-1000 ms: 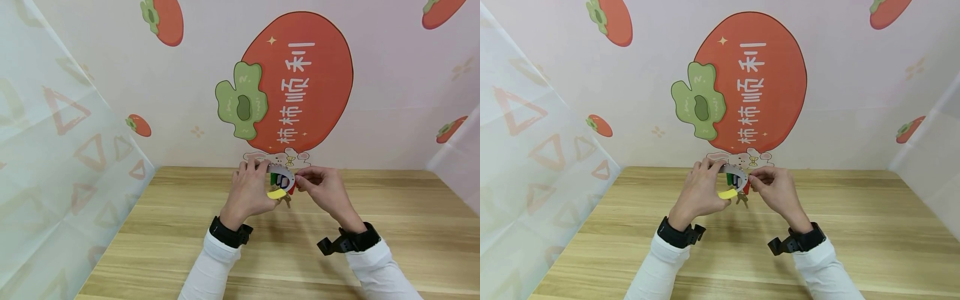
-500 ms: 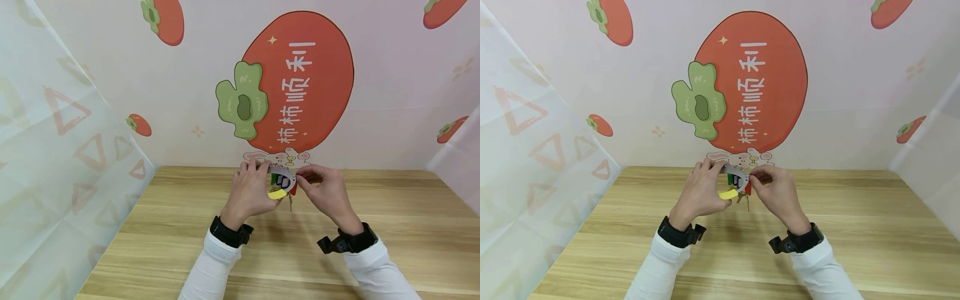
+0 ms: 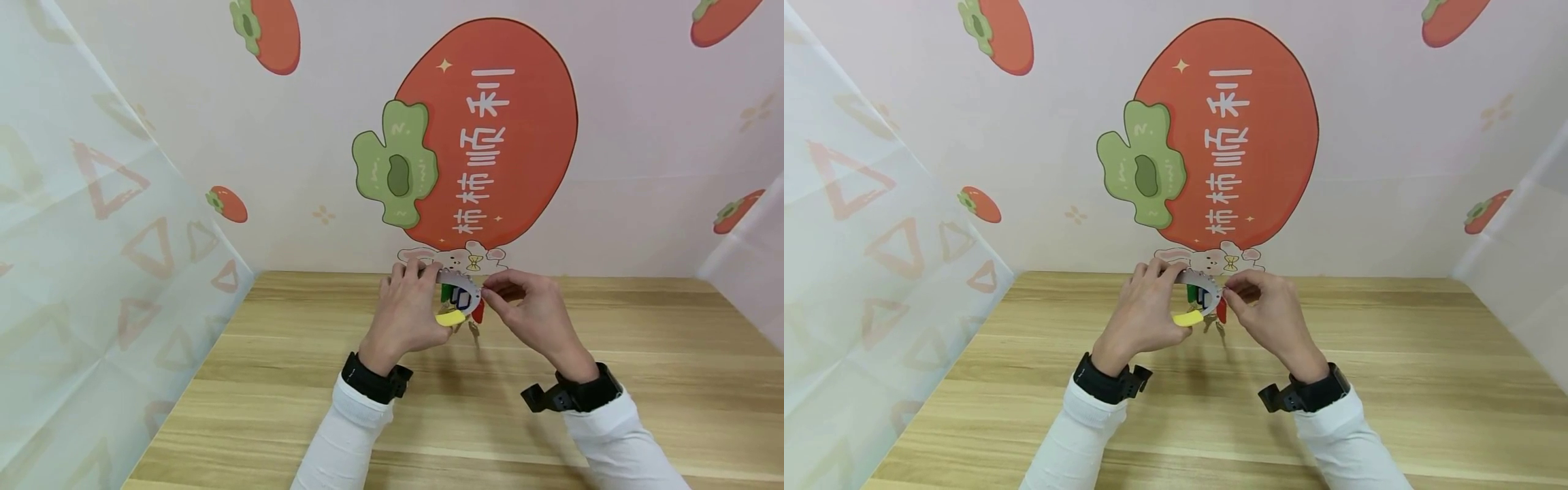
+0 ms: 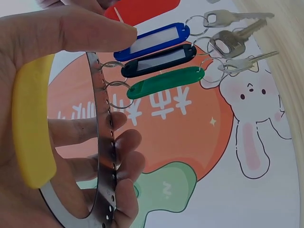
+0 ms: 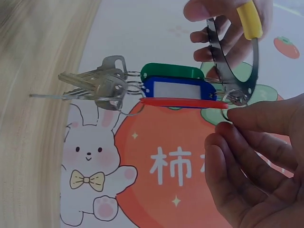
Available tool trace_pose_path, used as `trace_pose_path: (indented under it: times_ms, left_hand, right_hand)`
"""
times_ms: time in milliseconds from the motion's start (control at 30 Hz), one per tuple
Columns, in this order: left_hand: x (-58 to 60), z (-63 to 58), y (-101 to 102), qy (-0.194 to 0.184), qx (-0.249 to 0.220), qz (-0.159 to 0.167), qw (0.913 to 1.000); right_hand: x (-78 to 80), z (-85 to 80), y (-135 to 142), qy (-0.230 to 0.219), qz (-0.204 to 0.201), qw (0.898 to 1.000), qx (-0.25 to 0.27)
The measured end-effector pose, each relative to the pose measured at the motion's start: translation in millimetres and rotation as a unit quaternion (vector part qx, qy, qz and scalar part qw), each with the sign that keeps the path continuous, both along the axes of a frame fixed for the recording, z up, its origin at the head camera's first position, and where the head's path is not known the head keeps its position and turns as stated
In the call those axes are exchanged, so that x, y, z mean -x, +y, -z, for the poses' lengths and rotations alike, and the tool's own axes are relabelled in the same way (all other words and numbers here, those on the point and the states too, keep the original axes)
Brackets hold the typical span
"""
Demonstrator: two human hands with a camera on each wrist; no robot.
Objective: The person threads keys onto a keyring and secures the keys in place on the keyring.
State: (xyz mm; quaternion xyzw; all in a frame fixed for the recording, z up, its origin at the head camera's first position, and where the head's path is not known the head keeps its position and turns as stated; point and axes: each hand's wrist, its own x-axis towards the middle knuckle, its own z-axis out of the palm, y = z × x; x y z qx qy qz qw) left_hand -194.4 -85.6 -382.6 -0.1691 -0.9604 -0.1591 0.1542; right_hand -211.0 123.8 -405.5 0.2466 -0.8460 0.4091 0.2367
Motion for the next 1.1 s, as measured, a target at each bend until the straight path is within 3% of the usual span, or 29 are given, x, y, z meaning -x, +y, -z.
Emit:
trace_pose_path:
  times_ms: [367,600,833,1100]
  left_hand:
    - [0.9,-1.1,-1.1,0.005,0.027,0.004,0.9996]
    - [0.8,-1.4,-0.6,0.010,0.031,0.003,0.9995]
    - [1.8,-1.3,-1.4,0.029,0.051,-0.010,0.9982]
    - [3.6,0.1,-4.1,0.029,0.063,0.001,0.9976]
  right_hand:
    - [0.1,-0.7,1.1,0.000,-0.012,1.000,-0.006]
    - [-0.1,-1.3,0.9,0.024,-0.028,0.999,-0.003]
    - [0.9,-0.7,2.3,0.031,-0.023,0.999,-0.009]
    - [0.7,-1.7,2.6,0.021,-0.022,1.000,-0.008]
